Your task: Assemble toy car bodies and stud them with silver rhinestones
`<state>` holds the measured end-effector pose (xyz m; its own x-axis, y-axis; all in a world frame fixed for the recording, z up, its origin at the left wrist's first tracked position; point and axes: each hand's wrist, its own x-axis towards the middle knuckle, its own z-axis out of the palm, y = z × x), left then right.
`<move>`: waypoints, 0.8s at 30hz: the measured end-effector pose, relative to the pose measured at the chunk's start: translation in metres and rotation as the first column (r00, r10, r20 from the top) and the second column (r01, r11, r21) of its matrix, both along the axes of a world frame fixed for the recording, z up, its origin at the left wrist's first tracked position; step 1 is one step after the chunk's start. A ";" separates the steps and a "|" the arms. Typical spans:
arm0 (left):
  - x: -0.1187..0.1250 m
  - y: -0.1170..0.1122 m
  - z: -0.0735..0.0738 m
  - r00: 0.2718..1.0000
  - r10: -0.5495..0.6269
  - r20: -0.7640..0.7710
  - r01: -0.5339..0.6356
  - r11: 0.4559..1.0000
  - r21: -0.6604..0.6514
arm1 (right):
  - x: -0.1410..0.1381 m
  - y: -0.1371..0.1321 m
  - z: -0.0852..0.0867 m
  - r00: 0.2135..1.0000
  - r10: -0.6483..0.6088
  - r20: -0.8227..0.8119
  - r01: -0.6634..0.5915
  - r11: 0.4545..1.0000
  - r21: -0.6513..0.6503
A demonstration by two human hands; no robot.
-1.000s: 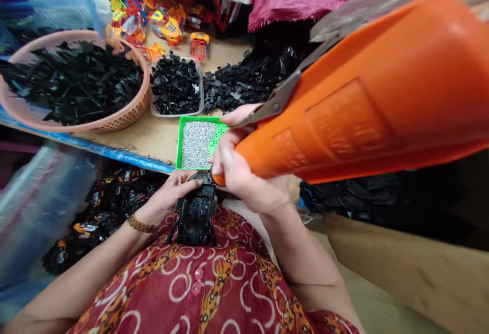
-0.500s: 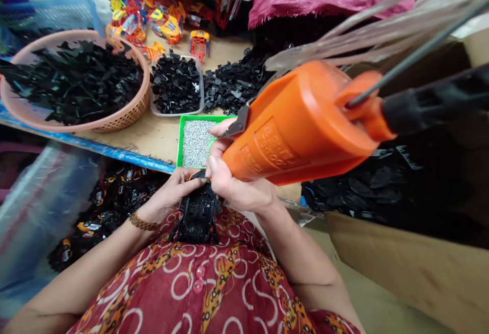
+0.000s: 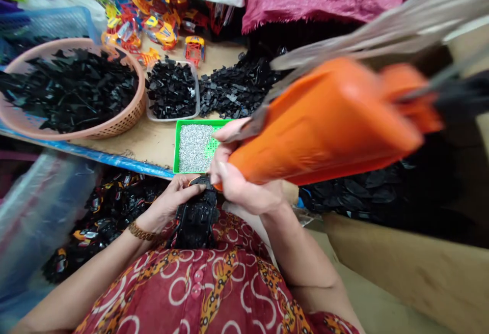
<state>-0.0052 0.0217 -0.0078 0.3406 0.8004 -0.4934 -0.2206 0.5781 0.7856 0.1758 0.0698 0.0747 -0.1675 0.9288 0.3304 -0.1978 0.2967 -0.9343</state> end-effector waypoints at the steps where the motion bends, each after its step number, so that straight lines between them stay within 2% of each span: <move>1: 0.000 0.000 0.001 1.000 -0.015 -0.007 0.015 1.000 0.002 | 0.005 0.005 0.005 1.000 -0.005 -0.026 0.006 0.999 0.040; 5: -0.002 0.001 0.003 0.995 -0.073 -0.062 0.074 0.997 0.025 | 0.023 0.035 0.012 0.987 -0.126 -0.105 0.139 0.981 0.135; 10: -0.007 0.003 -0.003 0.978 -0.144 -0.154 0.155 0.986 0.058 | 0.029 0.069 -0.011 0.958 -0.279 -0.070 0.285 0.955 0.089; 14: -0.015 0.004 -0.009 0.965 -0.159 -0.207 0.180 0.980 0.089 | 0.028 0.078 -0.029 0.955 -0.294 -0.050 0.298 0.949 0.104; 20: -0.015 0.010 -0.006 0.952 -0.177 -0.249 0.218 0.965 0.148 | 0.026 0.089 -0.034 0.952 -0.304 -0.041 0.306 0.941 0.144; 24: -0.013 0.008 -0.006 0.956 -0.173 -0.238 0.205 0.972 0.116 | 0.022 0.096 -0.041 0.958 -0.273 -0.083 0.283 0.948 0.146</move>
<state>-0.0184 0.0302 -0.0135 0.3851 0.7976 -0.4643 0.0739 0.4749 0.8769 0.1979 0.1661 0.0339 0.1149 0.8724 0.4751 -0.1420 0.4878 -0.8613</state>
